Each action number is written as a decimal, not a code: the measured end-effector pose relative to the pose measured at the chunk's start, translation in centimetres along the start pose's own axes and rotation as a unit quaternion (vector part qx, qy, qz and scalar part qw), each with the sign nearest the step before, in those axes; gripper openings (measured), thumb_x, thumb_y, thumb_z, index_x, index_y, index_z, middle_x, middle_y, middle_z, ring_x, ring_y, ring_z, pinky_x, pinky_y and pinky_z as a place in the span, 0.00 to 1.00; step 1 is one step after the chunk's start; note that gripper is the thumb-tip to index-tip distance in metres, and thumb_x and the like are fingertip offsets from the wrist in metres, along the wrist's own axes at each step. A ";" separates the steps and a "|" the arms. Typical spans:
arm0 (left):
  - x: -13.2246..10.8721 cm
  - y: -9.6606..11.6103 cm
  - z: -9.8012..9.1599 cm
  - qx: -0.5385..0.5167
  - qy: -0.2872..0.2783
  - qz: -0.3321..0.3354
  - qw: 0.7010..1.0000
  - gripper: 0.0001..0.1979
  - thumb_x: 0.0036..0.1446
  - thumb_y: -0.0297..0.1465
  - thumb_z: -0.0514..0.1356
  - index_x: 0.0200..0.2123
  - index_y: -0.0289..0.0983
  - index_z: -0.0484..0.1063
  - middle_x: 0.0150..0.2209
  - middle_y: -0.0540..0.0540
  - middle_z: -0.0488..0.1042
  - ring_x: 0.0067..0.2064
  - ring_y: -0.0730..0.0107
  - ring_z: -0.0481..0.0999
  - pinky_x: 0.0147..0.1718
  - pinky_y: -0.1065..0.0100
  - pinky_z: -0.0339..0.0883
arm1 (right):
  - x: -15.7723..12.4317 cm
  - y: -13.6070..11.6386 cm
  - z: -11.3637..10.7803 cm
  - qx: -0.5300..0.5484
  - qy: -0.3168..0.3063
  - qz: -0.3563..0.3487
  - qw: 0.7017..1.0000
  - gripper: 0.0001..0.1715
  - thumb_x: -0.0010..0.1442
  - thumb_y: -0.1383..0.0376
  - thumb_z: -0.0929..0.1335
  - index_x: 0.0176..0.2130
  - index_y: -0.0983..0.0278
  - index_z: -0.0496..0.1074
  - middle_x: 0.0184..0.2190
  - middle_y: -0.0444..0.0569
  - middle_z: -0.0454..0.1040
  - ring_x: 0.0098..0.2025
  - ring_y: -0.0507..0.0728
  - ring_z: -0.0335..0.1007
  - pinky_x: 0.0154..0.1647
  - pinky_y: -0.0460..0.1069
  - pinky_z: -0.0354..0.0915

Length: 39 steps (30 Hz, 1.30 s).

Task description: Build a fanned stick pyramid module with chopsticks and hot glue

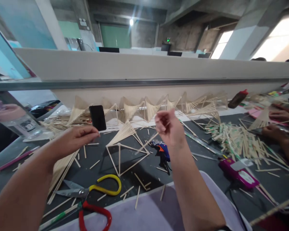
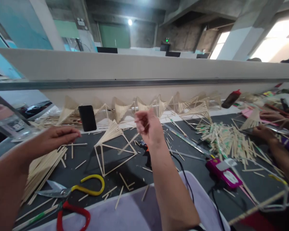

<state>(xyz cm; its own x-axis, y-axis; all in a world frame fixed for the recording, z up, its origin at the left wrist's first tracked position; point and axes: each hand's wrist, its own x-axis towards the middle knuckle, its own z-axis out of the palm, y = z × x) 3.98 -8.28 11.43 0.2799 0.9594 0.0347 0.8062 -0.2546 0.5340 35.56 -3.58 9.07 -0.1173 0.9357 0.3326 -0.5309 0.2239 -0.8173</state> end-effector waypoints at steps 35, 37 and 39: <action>3.9 -1.5 5.6 -0.106 -0.034 -0.048 0.993 0.05 0.47 0.31 0.56 0.27 0.36 0.69 0.21 0.54 0.67 0.23 0.72 0.67 0.23 0.72 0.58 | 1.6 9.4 -0.5 0.019 0.233 0.112 0.966 0.12 0.44 0.60 0.71 0.28 0.64 0.67 0.21 0.39 0.66 0.19 0.46 0.56 0.18 0.43 0.51; 3.7 -1.0 4.9 -0.137 -0.006 -0.047 0.989 0.06 0.49 0.33 0.56 0.27 0.36 0.68 0.22 0.53 0.67 0.24 0.73 0.66 0.24 0.72 0.59 | 1.8 8.0 -0.7 0.102 0.273 0.096 0.952 0.09 0.46 0.63 0.68 0.27 0.63 0.63 0.19 0.38 0.64 0.18 0.46 0.55 0.17 0.43 0.52; 3.1 0.2 4.2 -0.197 0.033 -0.037 0.979 0.07 0.51 0.35 0.56 0.29 0.36 0.67 0.22 0.53 0.67 0.24 0.74 0.66 0.24 0.72 0.59 | 1.6 6.1 -0.6 0.159 0.255 0.083 0.950 0.06 0.49 0.65 0.66 0.27 0.62 0.61 0.19 0.38 0.64 0.17 0.46 0.53 0.16 0.43 0.52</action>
<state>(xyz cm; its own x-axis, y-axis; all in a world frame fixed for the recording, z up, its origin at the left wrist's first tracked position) 7.17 -5.87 8.14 0.1826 0.9827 0.0314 0.5551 -0.1294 0.8216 32.61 -0.54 4.32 0.1565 0.9797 -0.1254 -0.7769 0.0437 -0.6281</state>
